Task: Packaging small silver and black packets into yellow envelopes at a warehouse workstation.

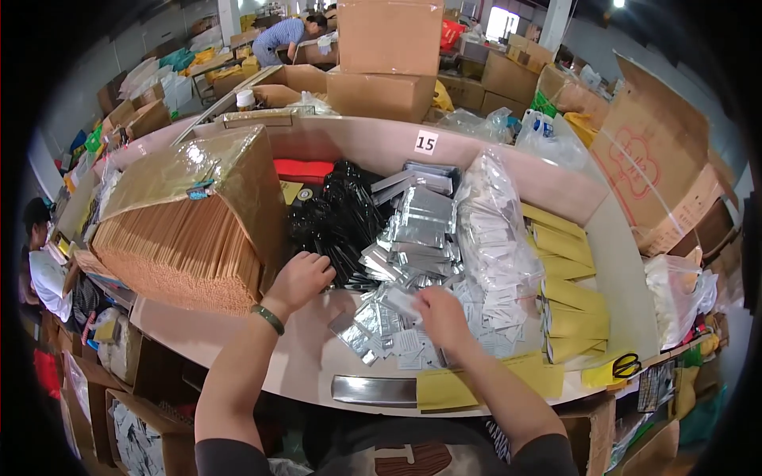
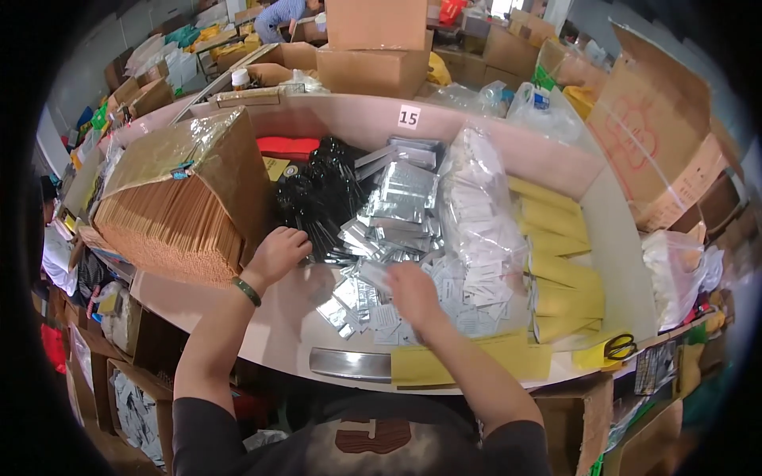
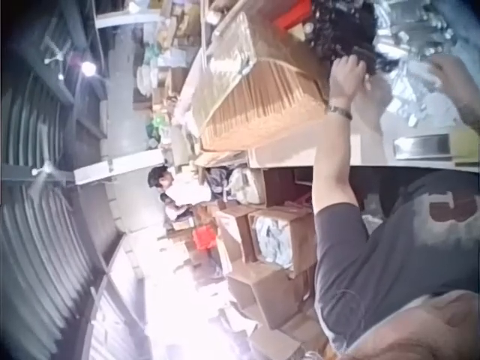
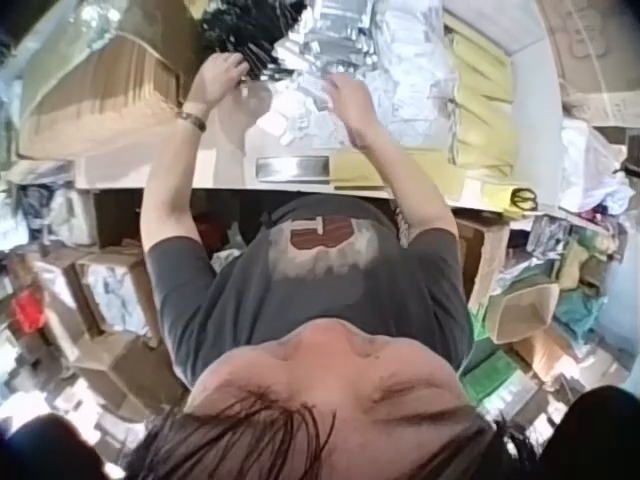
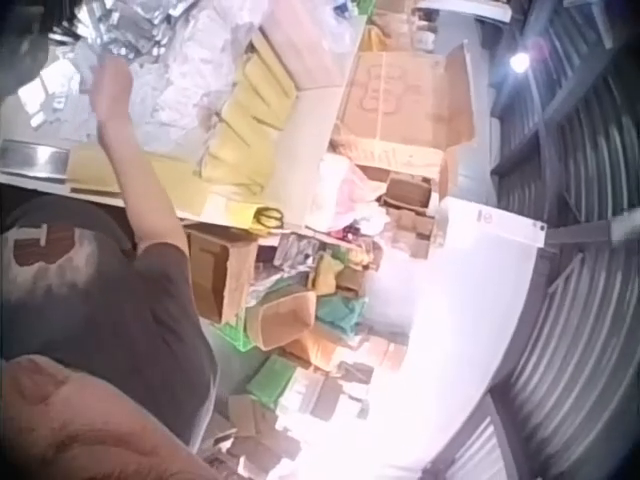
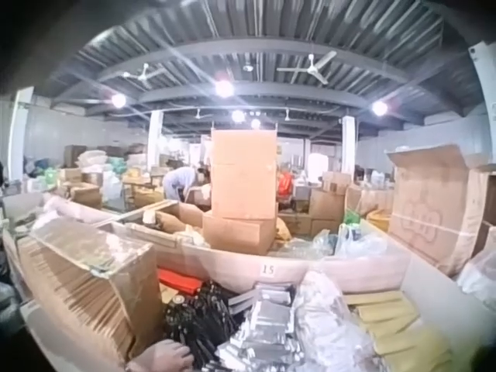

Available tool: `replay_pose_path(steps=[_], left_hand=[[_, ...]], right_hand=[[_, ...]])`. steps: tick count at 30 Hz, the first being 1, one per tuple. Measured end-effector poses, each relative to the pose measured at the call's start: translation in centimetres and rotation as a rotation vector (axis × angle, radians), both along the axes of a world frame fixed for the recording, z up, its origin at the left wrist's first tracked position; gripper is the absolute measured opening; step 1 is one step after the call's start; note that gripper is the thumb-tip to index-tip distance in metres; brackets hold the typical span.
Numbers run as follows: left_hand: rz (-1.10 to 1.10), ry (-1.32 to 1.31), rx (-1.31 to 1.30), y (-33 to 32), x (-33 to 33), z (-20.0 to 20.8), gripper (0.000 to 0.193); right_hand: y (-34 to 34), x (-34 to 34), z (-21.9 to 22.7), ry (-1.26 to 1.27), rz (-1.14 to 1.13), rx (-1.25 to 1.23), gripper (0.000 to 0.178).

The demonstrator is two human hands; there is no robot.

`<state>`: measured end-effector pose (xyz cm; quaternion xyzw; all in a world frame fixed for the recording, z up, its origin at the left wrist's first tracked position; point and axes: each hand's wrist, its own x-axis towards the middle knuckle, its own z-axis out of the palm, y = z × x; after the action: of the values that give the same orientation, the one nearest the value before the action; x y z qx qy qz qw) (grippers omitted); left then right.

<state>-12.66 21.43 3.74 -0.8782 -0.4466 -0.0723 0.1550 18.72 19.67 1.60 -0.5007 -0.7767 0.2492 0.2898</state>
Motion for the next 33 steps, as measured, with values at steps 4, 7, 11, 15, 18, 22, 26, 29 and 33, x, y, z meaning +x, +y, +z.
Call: replay_pose_path(steps=[4, 7, 11, 15, 18, 22, 26, 29, 33], left_hand=[[-0.03, -0.299, 0.245, -1.3, 2.4, 5.0, 0.01], [0.256, -0.799, 0.149, -5.7, 4.4, 8.0, 0.009], [0.202, -1.37, -0.584, -15.9, 5.4, 6.3, 0.011], [0.156, -1.735, -1.441, -22.5, 10.2, -1.9, 0.028], [0.231, -1.884, -1.505, -23.9, 12.4, -3.4, 0.031], [0.5, -2.0, -0.981, -22.5, 11.1, -3.1, 0.033], [0.588, -1.174, -0.395, -22.7, 8.0, -2.6, 0.03], [0.612, -1.111, -0.329, -21.8, 8.3, -2.5, 0.023], [0.619, -1.1, -0.312, -20.7, 10.1, -3.9, 0.019]], right_hand=[[9.3, 1.7, -1.5, -0.198, 0.043, 0.378, 0.011], [10.3, 2.3, -3.7, -0.162, 0.104, 0.524, 0.009], [5.9, 0.6, -1.7, -0.375, 0.141, 0.23, 0.011], [5.1, 1.4, -3.1, -0.258, 0.33, 0.313, 0.013], [5.2, 1.0, -3.0, -0.166, 0.222, 0.586, 0.011], [3.9, 1.9, -2.3, -0.295, 0.241, 0.715, 0.015], [-2.2, -0.8, 1.8, 0.058, 0.101, 0.182, 0.012], [-8.6, -1.6, -1.0, 0.139, 0.289, -0.175, 0.019], [-12.3, -1.6, -3.3, -0.277, 0.599, 0.205, 0.029]])
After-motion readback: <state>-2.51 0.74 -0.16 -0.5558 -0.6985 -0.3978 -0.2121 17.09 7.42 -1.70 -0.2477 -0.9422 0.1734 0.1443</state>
